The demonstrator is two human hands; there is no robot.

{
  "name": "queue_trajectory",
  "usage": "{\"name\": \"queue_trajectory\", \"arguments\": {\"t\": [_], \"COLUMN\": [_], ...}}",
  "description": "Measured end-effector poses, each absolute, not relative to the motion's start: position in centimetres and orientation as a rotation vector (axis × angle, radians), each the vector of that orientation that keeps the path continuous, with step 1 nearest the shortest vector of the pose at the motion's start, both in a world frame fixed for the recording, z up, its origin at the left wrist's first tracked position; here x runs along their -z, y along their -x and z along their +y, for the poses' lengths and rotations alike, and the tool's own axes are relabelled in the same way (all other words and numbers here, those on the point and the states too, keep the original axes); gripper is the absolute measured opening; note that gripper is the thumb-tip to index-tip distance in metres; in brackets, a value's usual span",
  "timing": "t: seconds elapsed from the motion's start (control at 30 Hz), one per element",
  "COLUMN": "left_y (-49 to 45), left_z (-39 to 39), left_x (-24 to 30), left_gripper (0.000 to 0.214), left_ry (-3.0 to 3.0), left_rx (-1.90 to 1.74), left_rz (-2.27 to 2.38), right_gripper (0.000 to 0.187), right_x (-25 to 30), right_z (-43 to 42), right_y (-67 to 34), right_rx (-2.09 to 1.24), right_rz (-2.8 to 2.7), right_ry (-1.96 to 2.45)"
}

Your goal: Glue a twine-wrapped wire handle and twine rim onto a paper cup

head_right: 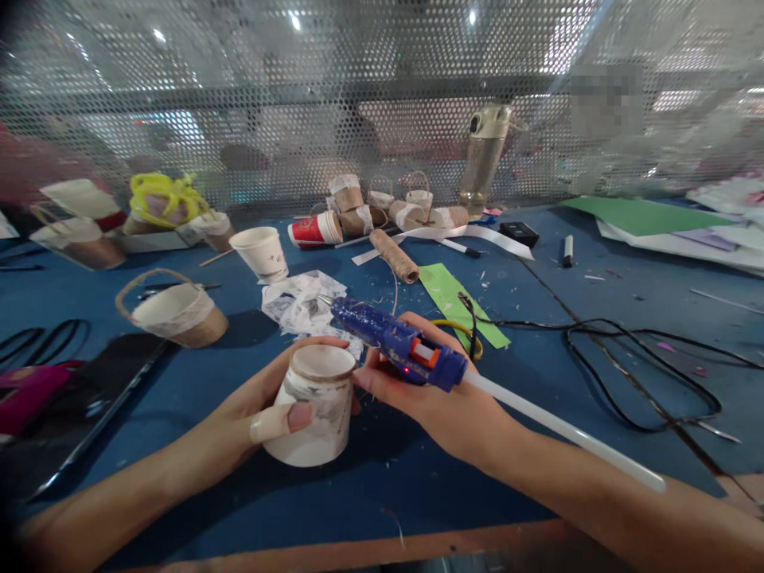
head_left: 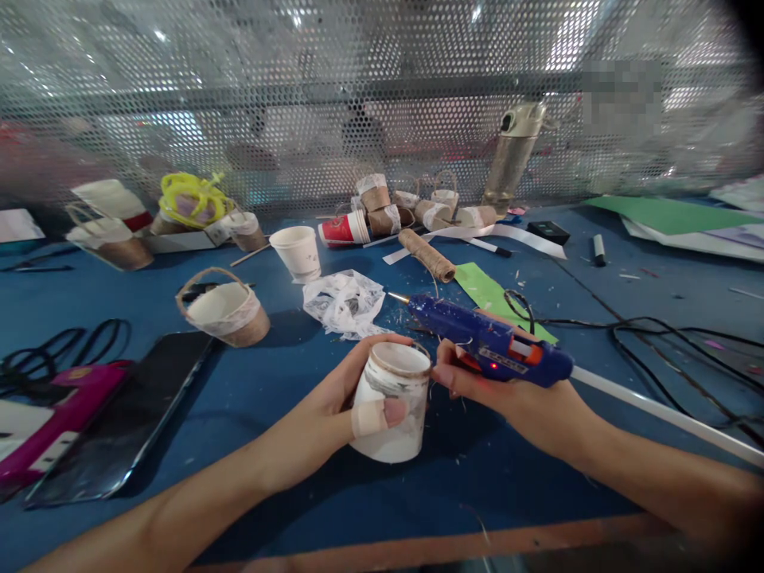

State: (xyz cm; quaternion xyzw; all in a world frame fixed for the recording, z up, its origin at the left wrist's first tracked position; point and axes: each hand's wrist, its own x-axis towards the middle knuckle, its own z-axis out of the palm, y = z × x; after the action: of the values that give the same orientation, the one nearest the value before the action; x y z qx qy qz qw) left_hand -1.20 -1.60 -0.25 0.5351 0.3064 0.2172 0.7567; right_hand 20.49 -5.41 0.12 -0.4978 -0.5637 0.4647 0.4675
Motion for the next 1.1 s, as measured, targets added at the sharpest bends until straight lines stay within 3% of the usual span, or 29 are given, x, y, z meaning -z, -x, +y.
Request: {"name": "queue_trajectory", "arguments": {"t": [0.5,0.7,1.1], "left_y": [1.0,1.5,2.0], "left_z": [-1.8,-1.6,-1.3], "left_x": [-0.2,-0.2,0.0], "left_gripper": [0.07,0.056,0.052], "left_ry": [-1.165,-1.159,-1.142], "left_rx": [-0.658,-0.754,-0.788], "left_rz": [0.745,0.71,0.68], "right_gripper": [0.021,0.018,0.017], "right_x": [0.5,1.1,0.5], "right_z": [-5.4,-5.6,-5.8], "right_y": [-21.0,-21.4,-22.8], "right_rx": [-1.117,-0.97,-0.747], "right_rz": [-1.412,-1.473,-1.718], "right_ry": [1.145,1.215,1.137]}}
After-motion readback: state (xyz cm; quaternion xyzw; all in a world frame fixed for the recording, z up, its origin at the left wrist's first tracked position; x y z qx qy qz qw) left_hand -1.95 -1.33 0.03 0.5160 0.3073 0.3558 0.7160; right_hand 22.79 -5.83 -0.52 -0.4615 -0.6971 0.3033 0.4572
